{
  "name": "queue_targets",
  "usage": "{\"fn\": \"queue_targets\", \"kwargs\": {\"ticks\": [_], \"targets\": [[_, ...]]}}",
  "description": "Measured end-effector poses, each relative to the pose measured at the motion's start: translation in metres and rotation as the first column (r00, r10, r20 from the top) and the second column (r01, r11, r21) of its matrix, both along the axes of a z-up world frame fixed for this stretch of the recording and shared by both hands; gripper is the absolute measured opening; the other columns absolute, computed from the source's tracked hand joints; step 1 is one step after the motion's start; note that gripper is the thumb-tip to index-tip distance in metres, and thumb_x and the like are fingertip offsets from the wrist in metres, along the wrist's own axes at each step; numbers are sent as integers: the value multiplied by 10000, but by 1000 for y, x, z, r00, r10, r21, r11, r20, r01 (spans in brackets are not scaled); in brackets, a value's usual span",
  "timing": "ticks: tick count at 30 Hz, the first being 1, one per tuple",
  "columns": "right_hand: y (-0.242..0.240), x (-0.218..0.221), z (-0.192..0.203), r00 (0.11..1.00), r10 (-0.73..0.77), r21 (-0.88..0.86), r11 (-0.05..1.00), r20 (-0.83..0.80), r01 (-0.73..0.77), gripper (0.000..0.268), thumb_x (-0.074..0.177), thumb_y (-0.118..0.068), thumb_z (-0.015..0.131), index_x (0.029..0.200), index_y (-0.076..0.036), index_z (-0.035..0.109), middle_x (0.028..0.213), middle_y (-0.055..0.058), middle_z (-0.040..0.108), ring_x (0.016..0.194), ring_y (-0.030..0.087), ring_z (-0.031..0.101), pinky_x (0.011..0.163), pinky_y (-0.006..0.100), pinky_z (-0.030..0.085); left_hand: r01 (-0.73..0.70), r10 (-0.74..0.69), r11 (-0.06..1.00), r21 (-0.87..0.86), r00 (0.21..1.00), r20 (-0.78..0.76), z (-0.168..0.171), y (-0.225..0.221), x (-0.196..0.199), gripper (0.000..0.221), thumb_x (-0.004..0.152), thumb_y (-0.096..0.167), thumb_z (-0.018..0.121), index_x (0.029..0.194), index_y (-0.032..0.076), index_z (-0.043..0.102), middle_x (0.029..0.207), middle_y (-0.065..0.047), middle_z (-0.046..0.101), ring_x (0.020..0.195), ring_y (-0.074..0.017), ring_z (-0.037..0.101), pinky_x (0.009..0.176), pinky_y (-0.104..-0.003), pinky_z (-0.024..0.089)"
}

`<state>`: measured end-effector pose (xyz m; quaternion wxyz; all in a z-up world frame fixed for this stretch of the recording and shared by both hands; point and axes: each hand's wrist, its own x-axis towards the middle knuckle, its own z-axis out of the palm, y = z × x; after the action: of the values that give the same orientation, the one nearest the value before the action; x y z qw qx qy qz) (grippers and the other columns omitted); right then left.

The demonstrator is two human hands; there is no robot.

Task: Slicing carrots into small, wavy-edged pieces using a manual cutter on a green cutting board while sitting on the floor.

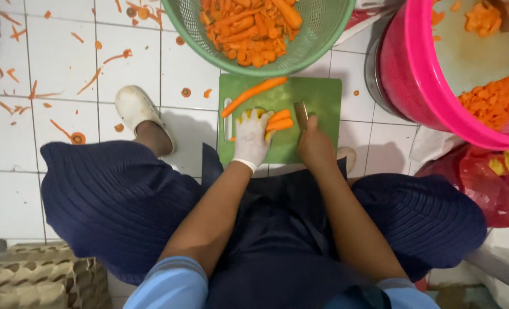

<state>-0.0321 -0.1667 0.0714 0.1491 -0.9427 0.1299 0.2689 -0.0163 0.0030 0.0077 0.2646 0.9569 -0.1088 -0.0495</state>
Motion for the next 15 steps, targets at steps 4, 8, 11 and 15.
{"fn": "queue_targets", "kwargs": {"ticks": [4,8,11,15], "targets": [[15,-6,22,998,-2,30,1000,-62,4,331,994,-149,308,1266,29,368,937,335,679,944,529,678,791,625,538,2,-2,1000,-21,1000,-23,-3,-1,-14,476,785,358,803,1227,278,644,1105,-22,594,1024,-294,604,898,-483,469],[18,0,10,992,-15,22,1000,-129,18,301,995,-172,260,1233,-36,385,971,305,682,985,501,677,806,609,543,16,-18,995,-100,1000,-12,1,-4,-12,476,777,330,818,1215,250,649,1092,-37,604,1003,-309,618,873,-482,490],[15,-5,2,994,54,-11,998,-96,-55,335,1002,-145,246,1252,8,407,915,292,695,935,495,698,778,595,559,17,-22,994,-111,999,-37,2,-4,-18,455,794,334,797,1215,241,651,1074,-46,595,996,-320,606,871,-487,490],[9,3,5,999,23,2,1000,-38,-23,287,1005,-145,300,1213,7,427,880,315,679,895,526,690,739,619,554,22,-23,990,-137,1000,-10,0,-4,-10,444,799,341,798,1207,244,653,1071,-44,589,996,-325,602,865,-498,488]]}}
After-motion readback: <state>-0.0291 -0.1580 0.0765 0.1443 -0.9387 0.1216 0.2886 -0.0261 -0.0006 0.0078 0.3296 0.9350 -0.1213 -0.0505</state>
